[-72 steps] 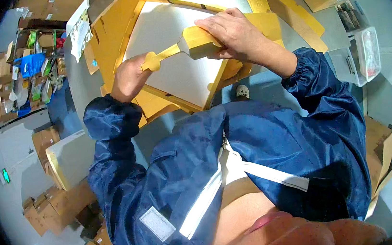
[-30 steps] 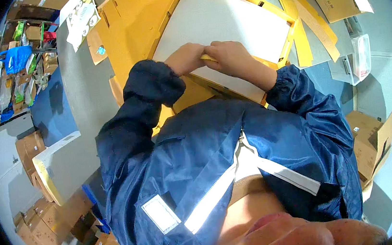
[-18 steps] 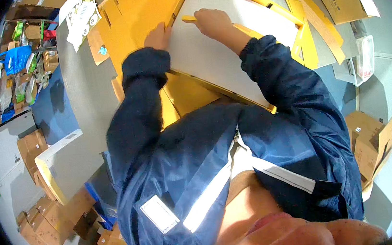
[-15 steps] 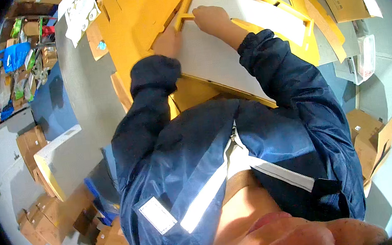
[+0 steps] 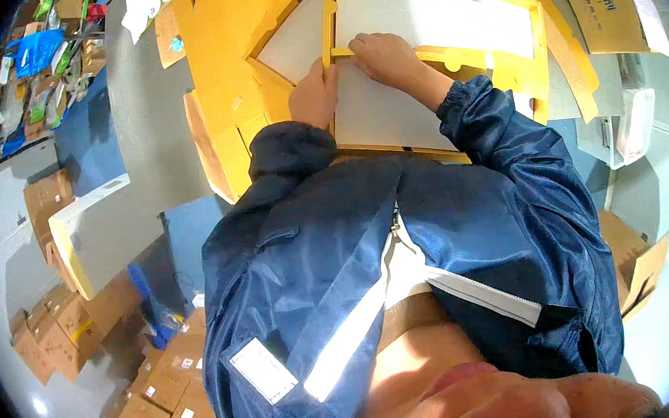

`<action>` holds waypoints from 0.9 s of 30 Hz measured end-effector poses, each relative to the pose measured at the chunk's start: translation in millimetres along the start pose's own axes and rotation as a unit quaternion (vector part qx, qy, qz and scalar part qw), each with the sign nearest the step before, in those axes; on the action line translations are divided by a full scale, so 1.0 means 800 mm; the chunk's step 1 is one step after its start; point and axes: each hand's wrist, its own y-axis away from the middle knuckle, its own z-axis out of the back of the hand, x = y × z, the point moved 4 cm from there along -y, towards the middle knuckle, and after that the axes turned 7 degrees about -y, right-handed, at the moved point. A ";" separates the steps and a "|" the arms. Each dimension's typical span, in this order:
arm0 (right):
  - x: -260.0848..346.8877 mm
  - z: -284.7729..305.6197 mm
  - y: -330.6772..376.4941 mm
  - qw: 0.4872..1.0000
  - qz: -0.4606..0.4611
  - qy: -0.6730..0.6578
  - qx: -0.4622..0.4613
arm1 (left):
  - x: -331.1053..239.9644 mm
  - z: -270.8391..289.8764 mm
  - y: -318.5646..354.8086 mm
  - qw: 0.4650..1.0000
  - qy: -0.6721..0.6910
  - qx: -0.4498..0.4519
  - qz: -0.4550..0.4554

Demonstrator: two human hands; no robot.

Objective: The person assembles yellow cardboard frames by placing white foam sheets into the trays and inserting pre-cut cardboard dividers. They handle the components by hand, fitting the pieces together to create a structured frame.

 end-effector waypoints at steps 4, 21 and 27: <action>0.010 -0.002 0.007 0.999 0.039 0.009 -0.035 | -0.003 -0.005 0.012 0.999 -0.036 -0.016 0.000; -0.158 0.192 0.245 0.968 -0.098 -0.035 -0.230 | -0.069 -0.045 -0.044 0.939 -0.189 -0.027 -0.286; -0.256 0.177 0.376 0.910 -0.322 -0.201 -0.169 | -0.281 -0.065 -0.025 0.884 -0.158 0.007 -0.440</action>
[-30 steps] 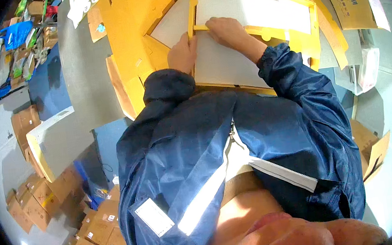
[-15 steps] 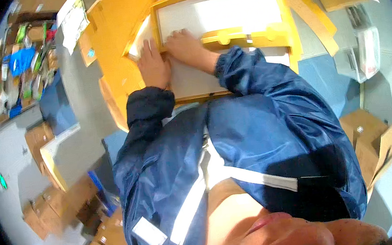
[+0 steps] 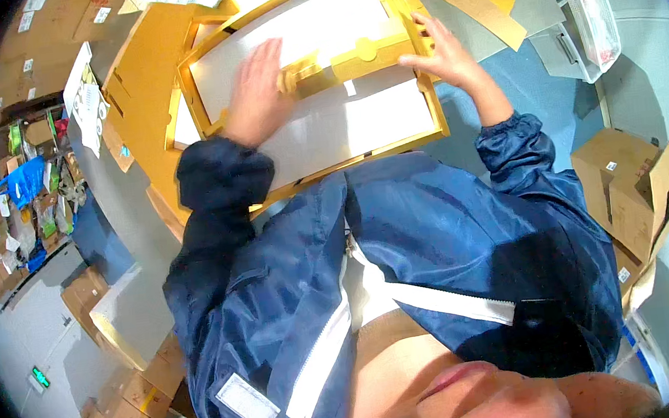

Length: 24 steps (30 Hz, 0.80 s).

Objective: The person assembles yellow cardboard frames by placing white foam sheets into the trays and inserting pre-cut cardboard dividers. They handle the components by hand, fitting the pieces together to create a structured frame.

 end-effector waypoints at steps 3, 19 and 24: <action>-0.020 -0.018 0.018 0.999 -0.010 -0.051 0.018 | -0.117 -0.020 -0.094 0.987 0.106 0.015 -0.123; -0.033 -0.007 0.045 0.984 -0.104 -0.133 -0.055 | -0.156 -0.106 -0.098 0.988 0.077 -0.101 -0.085; -0.019 -0.002 0.037 0.984 -0.120 -0.127 -0.036 | -0.147 -0.094 -0.112 0.990 0.076 -0.102 -0.065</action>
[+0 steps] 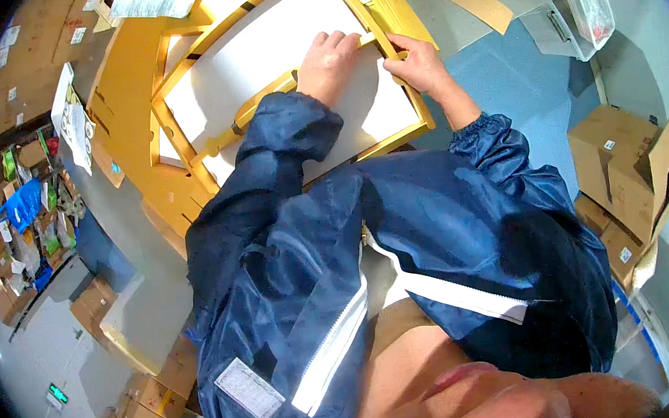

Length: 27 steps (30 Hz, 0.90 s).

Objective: The person assembles yellow cardboard frames by placing white foam sheets into the trays and inserting pre-cut cardboard dividers. They handle the components by hand, fitting the pieces together to create a structured frame.

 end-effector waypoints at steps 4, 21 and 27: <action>0.011 -0.009 -0.004 0.998 0.004 0.062 0.003 | 0.008 0.001 0.006 0.999 -0.049 -0.016 -0.004; 0.058 -0.009 0.002 0.972 0.098 0.211 0.001 | 0.001 0.019 -0.005 0.999 -0.042 0.018 0.022; 0.091 -0.025 -0.010 0.985 0.079 0.155 0.005 | 0.014 0.098 0.018 0.991 -0.079 -0.007 0.106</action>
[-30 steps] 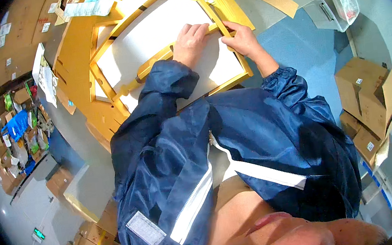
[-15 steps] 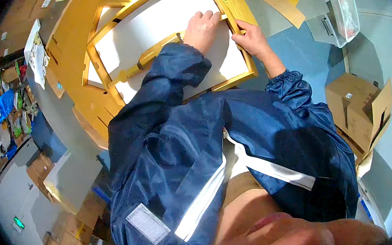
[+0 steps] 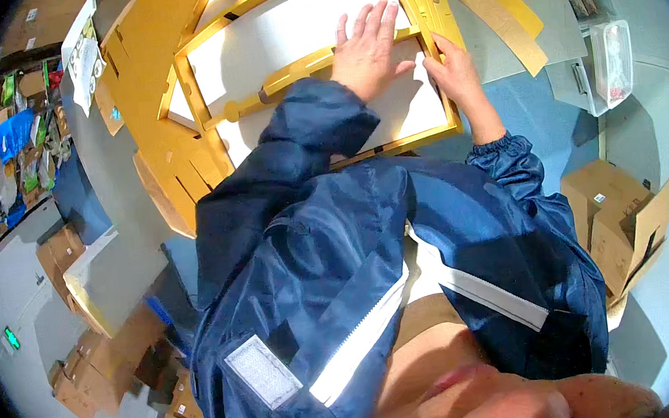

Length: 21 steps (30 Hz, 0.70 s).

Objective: The person assembles yellow cardboard frames by placing white foam sheets into the trays and inserting pre-cut cardboard dividers. They handle the components by hand, fitting the pieces together to create a structured frame.

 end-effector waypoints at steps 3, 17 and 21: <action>0.002 -0.001 0.005 0.999 0.011 0.027 -0.017 | 0.066 0.044 0.038 0.988 0.052 0.135 0.044; 0.085 -0.107 -0.072 0.867 0.345 0.271 0.235 | 0.135 0.022 0.122 0.996 0.086 -0.009 -0.015; 0.070 -0.088 -0.058 0.882 0.376 0.223 0.175 | 0.123 0.003 0.120 0.999 0.042 0.023 -0.017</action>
